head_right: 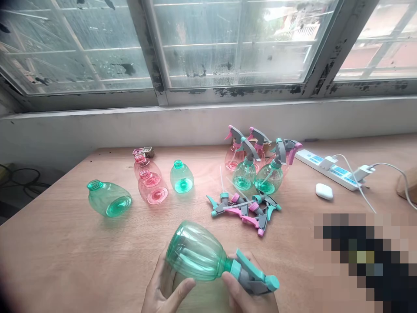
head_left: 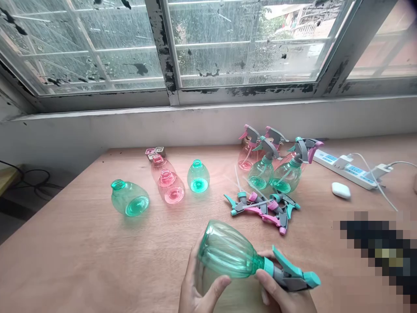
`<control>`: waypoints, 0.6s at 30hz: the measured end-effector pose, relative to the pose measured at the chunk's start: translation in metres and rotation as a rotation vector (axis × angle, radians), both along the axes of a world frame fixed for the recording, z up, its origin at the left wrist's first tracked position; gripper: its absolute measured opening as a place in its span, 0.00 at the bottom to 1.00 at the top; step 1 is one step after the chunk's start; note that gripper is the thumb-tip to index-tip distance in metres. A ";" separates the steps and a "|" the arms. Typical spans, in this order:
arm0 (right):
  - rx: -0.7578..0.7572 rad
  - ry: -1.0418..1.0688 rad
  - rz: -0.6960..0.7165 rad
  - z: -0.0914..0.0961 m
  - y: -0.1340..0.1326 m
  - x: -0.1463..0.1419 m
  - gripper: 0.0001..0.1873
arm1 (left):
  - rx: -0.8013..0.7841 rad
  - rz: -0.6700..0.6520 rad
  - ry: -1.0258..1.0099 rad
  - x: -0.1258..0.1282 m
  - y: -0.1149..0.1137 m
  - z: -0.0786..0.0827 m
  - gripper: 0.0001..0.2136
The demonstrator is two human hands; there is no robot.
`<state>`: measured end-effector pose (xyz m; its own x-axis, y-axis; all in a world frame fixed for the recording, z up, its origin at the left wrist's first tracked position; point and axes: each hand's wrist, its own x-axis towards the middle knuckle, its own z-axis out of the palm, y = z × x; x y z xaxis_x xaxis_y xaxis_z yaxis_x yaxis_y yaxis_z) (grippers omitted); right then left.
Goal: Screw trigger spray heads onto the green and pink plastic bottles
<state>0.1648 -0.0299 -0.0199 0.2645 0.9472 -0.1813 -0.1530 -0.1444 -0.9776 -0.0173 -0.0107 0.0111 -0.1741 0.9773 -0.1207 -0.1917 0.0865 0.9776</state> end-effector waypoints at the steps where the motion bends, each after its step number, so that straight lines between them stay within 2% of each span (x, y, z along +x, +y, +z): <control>1: 0.012 0.025 -0.018 -0.002 0.001 0.001 0.24 | -0.004 -0.002 0.012 0.000 0.000 -0.002 0.34; 5: 0.040 0.097 -0.013 -0.009 0.002 0.005 0.21 | -0.021 0.002 0.044 0.001 -0.004 -0.008 0.38; 9: -0.003 0.036 0.059 -0.006 -0.001 0.009 0.22 | -0.035 -0.019 0.019 0.001 -0.006 -0.004 0.42; 14: -0.017 -0.031 0.121 -0.001 -0.001 0.011 0.21 | -0.048 0.005 0.010 0.002 -0.003 0.001 0.38; 18: 0.005 0.031 0.067 -0.004 0.001 0.010 0.23 | -0.023 0.013 0.019 0.004 -0.001 0.002 0.36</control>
